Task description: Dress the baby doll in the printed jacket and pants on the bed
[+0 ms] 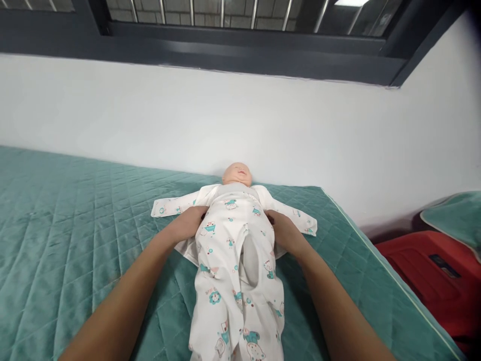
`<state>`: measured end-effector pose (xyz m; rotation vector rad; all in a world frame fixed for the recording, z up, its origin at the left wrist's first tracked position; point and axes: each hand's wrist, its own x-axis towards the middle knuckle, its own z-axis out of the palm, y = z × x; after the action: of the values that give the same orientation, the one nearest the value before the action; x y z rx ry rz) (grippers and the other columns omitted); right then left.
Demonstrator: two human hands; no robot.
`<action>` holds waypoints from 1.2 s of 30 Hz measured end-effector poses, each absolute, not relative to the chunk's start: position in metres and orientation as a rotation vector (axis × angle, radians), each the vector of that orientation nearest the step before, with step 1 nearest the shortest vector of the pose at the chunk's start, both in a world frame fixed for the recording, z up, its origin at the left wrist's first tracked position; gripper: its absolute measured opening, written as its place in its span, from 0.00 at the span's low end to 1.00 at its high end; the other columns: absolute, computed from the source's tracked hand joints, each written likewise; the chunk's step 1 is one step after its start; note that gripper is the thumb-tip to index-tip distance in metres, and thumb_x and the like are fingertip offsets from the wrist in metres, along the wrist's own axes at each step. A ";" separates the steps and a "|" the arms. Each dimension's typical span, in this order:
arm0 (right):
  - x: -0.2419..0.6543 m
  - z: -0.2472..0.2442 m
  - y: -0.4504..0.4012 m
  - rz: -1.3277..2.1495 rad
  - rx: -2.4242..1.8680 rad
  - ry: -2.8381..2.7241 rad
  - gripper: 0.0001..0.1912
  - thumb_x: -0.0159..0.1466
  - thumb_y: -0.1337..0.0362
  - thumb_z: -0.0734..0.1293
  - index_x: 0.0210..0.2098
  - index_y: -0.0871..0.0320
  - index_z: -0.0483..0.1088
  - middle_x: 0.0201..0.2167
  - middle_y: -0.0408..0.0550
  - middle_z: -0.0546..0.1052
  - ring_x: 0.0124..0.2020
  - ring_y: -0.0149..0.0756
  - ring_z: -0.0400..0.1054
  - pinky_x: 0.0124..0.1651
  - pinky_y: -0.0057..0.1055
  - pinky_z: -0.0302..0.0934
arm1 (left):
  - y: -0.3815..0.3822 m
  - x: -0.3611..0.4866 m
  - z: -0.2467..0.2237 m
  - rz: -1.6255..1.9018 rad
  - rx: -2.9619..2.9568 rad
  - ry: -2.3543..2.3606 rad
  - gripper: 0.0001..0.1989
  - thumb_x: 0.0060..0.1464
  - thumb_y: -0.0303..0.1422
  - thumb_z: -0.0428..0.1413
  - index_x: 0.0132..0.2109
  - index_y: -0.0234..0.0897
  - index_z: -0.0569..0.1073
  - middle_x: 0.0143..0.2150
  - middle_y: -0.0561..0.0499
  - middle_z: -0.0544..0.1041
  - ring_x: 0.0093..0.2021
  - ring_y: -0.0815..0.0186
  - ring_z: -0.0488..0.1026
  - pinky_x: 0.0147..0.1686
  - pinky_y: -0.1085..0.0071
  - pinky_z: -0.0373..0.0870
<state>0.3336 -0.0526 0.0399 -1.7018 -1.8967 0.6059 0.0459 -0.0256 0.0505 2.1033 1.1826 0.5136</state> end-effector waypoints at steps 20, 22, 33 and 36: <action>0.327 0.037 -0.061 1.226 -1.353 -1.421 0.21 0.53 0.66 0.67 0.46 0.57 0.79 0.42 0.49 0.83 0.44 0.46 0.76 0.47 0.38 0.69 | -0.044 0.067 0.053 0.934 1.073 0.979 0.18 0.42 0.35 0.64 0.43 0.33 0.81 0.40 0.44 0.83 0.43 0.53 0.79 0.42 0.62 0.75; 0.328 0.034 -0.062 1.364 -1.228 -1.310 0.21 0.54 0.65 0.69 0.48 0.58 0.78 0.43 0.49 0.83 0.42 0.44 0.76 0.46 0.37 0.69 | -0.042 0.066 0.049 0.936 0.988 0.984 0.16 0.43 0.37 0.63 0.40 0.33 0.80 0.36 0.44 0.83 0.40 0.53 0.80 0.39 0.62 0.76; 0.337 0.038 -0.063 1.517 -1.119 -1.311 0.24 0.52 0.66 0.70 0.50 0.58 0.78 0.40 0.50 0.83 0.41 0.44 0.76 0.43 0.36 0.69 | -0.053 0.063 0.067 0.945 1.246 1.133 0.19 0.43 0.42 0.64 0.36 0.30 0.80 0.34 0.42 0.83 0.44 0.48 0.78 0.44 0.57 0.76; 0.338 0.036 -0.064 1.457 -1.121 -1.368 0.27 0.50 0.69 0.68 0.51 0.56 0.77 0.41 0.48 0.83 0.39 0.42 0.76 0.41 0.35 0.68 | -0.054 0.063 0.065 0.911 1.349 1.090 0.22 0.43 0.44 0.64 0.42 0.31 0.81 0.38 0.41 0.83 0.46 0.48 0.78 0.47 0.57 0.75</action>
<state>0.3384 -0.0636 0.0357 -1.1211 -1.3683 1.4568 0.0630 -0.0539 0.0654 1.3490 1.0899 0.9110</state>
